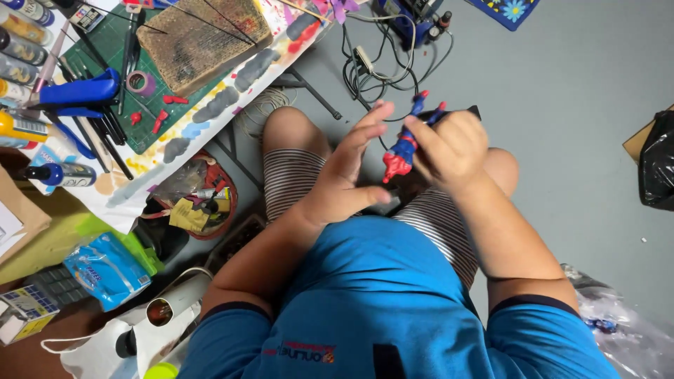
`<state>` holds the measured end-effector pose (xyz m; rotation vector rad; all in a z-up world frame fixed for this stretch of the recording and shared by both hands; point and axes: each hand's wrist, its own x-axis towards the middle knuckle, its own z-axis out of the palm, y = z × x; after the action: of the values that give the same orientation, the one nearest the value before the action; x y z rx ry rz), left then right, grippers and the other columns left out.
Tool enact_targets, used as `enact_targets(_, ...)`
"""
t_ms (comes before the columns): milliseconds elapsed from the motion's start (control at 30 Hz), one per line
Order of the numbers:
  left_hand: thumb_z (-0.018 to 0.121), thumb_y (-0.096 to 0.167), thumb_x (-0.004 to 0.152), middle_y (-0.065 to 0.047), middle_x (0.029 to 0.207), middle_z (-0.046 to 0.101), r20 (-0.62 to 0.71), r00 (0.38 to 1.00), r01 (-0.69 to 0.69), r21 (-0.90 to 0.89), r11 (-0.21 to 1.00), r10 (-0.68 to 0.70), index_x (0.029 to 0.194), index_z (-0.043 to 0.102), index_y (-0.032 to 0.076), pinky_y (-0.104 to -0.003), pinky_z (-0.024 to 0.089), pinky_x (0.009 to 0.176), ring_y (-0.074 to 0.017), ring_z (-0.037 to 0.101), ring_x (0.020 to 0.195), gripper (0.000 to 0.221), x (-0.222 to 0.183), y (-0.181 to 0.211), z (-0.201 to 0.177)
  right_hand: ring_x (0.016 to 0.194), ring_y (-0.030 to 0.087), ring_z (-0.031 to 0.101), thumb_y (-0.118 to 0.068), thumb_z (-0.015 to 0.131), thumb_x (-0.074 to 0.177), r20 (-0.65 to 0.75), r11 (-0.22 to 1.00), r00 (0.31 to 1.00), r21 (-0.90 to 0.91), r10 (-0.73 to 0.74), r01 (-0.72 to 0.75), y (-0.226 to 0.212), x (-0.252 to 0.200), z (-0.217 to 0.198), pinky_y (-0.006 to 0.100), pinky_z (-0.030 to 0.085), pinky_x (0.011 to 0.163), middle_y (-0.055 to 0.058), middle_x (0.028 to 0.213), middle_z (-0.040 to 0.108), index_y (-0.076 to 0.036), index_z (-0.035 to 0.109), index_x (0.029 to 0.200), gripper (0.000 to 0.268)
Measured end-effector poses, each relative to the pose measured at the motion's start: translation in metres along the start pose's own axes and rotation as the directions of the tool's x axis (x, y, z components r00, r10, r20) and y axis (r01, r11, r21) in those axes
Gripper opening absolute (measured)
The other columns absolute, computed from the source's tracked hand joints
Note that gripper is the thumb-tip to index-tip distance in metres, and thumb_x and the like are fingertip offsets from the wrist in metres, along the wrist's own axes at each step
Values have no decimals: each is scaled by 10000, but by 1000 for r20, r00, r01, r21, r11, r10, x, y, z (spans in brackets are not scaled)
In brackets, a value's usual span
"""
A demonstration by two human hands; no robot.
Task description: Repairing and testing the articulation of a Spider-Man action figure using a wooden stick to adjust joints.
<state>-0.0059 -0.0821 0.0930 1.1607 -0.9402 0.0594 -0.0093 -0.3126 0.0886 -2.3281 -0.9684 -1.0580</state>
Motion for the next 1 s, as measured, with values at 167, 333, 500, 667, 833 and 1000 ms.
enact_targets(167,538,427,1087,-220,1071,680,5,837,463,-537,705,-547,1424,502,-81,-421,554,960,-237,674,1002,610,-20,2,7,558,261,425,-68,729,996,-127,924,925,-190,-358,331,14,32,-25,390,438,536,100,696,452,60,838,1063,180)
enact_targets(333,606,219,1032,-220,866,710,47,791,555,-476,682,-610,1232,613,-71,-273,590,715,-207,728,762,352,-17,-3,11,592,249,406,9,725,994,-78,881,884,-157,-461,446,3,59,-27,380,450,555,92,711,419,16,822,1002,98)
enact_targets(500,635,96,1013,-205,894,713,-56,798,521,-435,734,-600,1146,659,-77,-285,626,675,-223,742,762,219,-7,12,13,556,317,452,-21,702,978,-23,947,947,-37,-319,318,9,35,-25,455,458,534,144,703,457,84,792,1187,251)
enact_targets(667,671,70,1001,-224,996,734,-167,810,444,-452,774,-562,1265,605,-77,-299,637,720,-267,768,881,309,-16,4,10,752,247,511,-145,337,1061,47,513,854,782,518,-354,-22,-16,-12,418,495,694,109,912,342,233,512,1346,505)
enact_targets(833,645,49,1012,-177,931,728,-154,843,454,-310,836,-515,1192,622,-44,-305,650,726,-224,750,828,203,-12,20,11,683,228,529,60,487,989,24,345,756,880,654,-326,-58,-37,4,369,455,555,142,940,405,209,539,1307,355)
enact_targets(1000,628,29,1013,-166,898,738,-137,854,474,-194,859,-502,1149,613,-31,-304,660,719,-214,765,814,149,-10,31,13,645,185,557,154,616,959,57,202,671,932,740,-302,-64,-62,12,316,417,493,144,915,479,108,543,1311,362)
